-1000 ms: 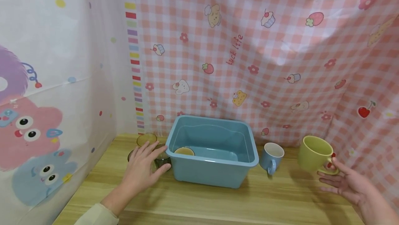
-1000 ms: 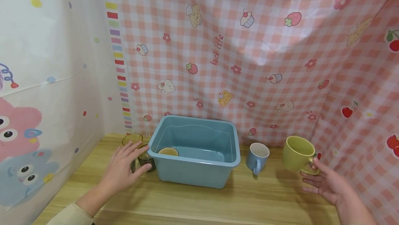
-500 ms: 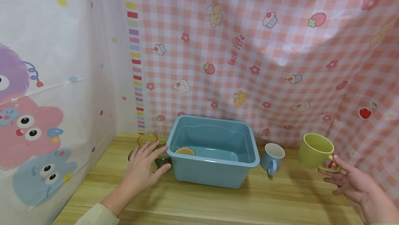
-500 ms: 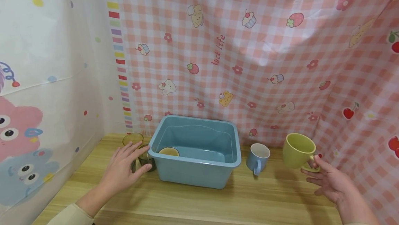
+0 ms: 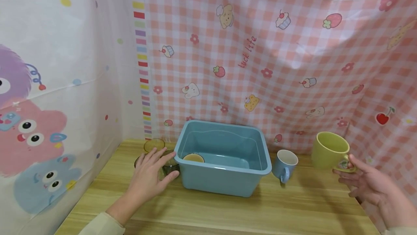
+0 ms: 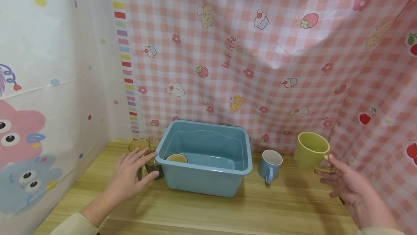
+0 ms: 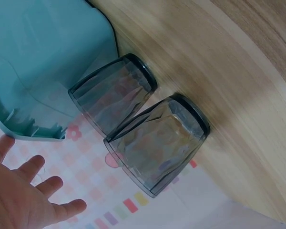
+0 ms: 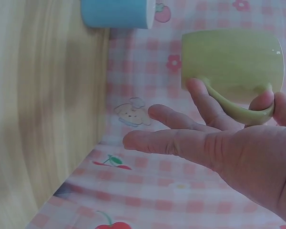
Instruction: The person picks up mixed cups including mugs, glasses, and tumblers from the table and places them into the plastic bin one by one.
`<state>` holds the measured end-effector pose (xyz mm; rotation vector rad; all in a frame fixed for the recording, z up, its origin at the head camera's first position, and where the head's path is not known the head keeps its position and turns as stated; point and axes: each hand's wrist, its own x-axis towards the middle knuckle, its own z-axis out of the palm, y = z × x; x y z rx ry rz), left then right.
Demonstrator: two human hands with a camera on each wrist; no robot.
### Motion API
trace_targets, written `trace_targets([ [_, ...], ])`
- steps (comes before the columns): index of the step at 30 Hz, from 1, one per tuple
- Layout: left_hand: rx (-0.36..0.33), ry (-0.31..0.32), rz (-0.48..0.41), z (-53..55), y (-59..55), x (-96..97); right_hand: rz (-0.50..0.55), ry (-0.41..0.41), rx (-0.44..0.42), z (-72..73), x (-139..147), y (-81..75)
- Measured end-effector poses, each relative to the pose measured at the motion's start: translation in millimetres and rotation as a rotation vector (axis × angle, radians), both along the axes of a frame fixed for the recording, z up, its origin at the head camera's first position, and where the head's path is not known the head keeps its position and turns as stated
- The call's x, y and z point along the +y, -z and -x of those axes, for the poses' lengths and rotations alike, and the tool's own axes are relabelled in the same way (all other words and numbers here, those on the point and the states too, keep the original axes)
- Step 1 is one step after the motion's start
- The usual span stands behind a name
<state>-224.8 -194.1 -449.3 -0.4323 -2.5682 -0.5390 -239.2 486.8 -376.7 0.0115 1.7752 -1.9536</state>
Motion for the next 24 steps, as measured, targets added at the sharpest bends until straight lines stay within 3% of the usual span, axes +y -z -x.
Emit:
trace_targets([
  [12, -0.002, 0.003, -0.005, 0.1, 0.2, 0.1, -0.014, 0.002, 0.021, 2.9, -16.1, -18.2],
  [19, -0.009, 0.001, -0.002, -0.4, -0.7, 0.1, -0.113, 0.043, 0.045, 10.8, -22.7, -22.5],
  [24, -0.006, 0.0, 0.0, -0.8, -1.1, 0.1, -0.127, -0.013, 0.068, 18.8, -27.5, -28.0],
])
